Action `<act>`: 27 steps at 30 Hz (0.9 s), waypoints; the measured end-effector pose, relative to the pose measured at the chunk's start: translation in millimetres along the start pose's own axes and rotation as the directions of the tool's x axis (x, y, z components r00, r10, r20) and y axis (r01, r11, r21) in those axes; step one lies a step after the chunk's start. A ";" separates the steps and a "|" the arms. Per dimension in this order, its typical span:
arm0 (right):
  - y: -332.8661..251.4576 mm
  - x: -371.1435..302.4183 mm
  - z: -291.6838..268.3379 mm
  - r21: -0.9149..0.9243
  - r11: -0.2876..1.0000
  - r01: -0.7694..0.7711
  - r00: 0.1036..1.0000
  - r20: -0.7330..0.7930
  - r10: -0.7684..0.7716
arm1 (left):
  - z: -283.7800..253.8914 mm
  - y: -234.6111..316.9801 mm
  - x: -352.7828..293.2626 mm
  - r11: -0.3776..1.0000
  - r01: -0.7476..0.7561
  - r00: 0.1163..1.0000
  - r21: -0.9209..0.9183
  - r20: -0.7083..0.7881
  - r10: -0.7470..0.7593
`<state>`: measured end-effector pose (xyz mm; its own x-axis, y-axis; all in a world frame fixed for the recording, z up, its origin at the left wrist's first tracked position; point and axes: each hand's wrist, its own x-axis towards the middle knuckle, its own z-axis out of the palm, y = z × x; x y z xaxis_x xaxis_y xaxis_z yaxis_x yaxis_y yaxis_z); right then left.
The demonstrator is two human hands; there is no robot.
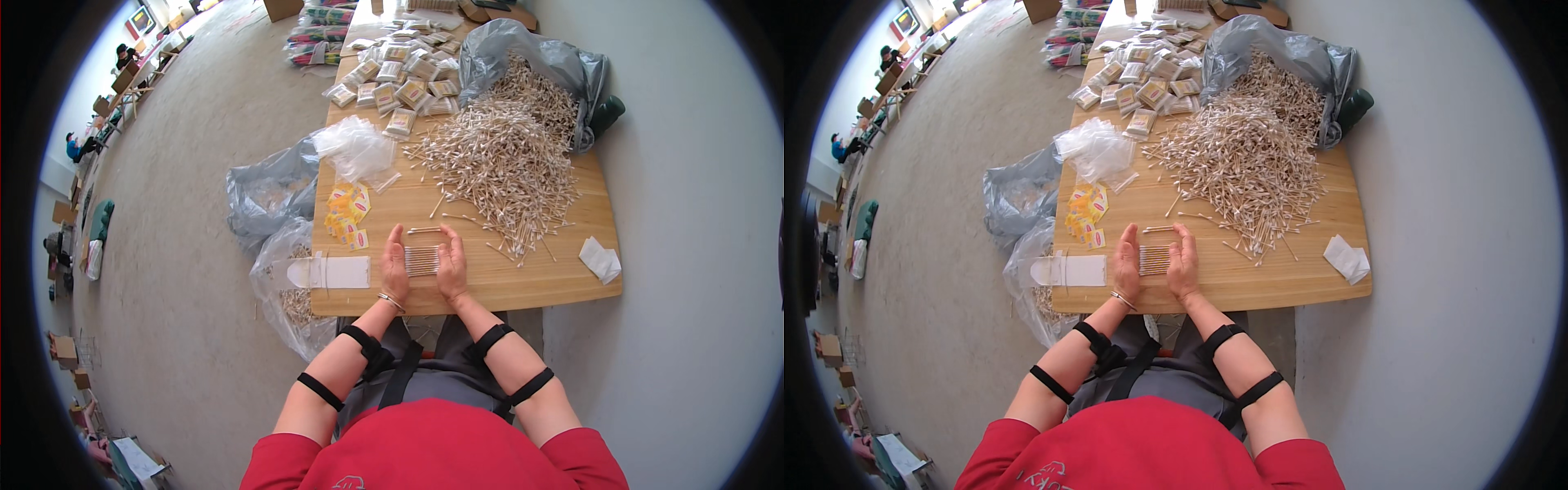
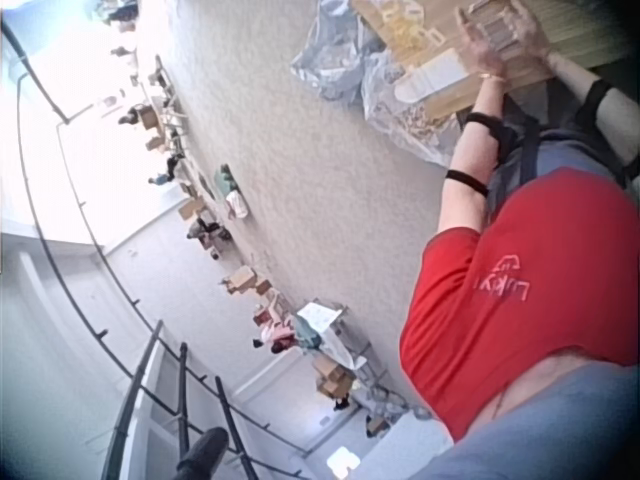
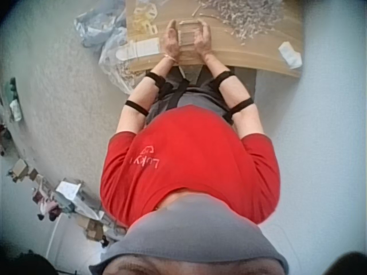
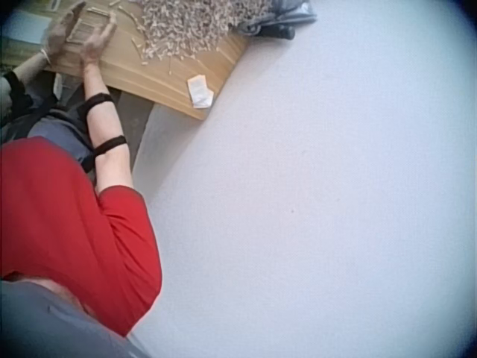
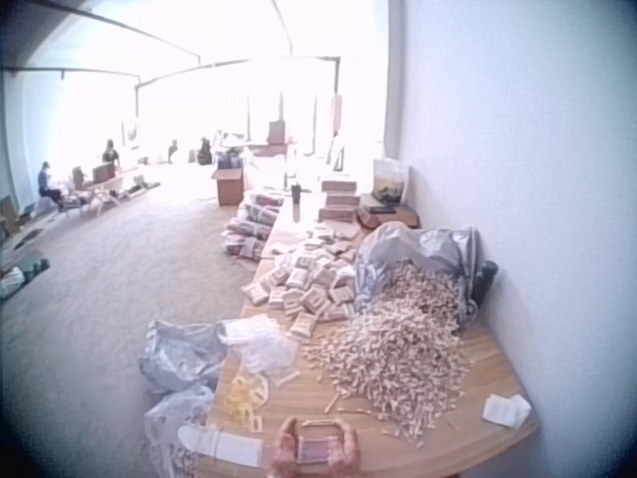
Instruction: Manually counting and placing cotton swabs into individual plastic bags.
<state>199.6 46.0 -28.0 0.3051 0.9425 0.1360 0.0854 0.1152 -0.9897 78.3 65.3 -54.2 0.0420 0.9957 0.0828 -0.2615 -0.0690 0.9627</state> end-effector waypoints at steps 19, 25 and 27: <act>-10.8 -15.5 -28.0 -0.679 0.556 0.479 0.847 0.524 -0.091 | -9.4 -10.2 3.4 0.973 0.050 0.997 -0.224 -0.044 -0.062; -25.4 -27.0 -11.5 -0.791 0.316 0.524 0.815 0.574 0.086 | -18.9 -17.2 7.5 0.975 0.065 0.997 -0.211 -0.018 -0.071; -32.7 -26.8 -7.5 -0.792 0.325 0.517 0.794 0.585 0.163 | -22.5 -17.7 7.5 0.976 0.072 0.997 -0.207 -0.010 -0.075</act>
<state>195.8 14.6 1.1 -0.2986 0.9510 -0.0799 0.9367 0.2760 -0.2155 61.5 75.4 -76.4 0.0523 0.9986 0.0074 -0.4517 0.0171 0.8920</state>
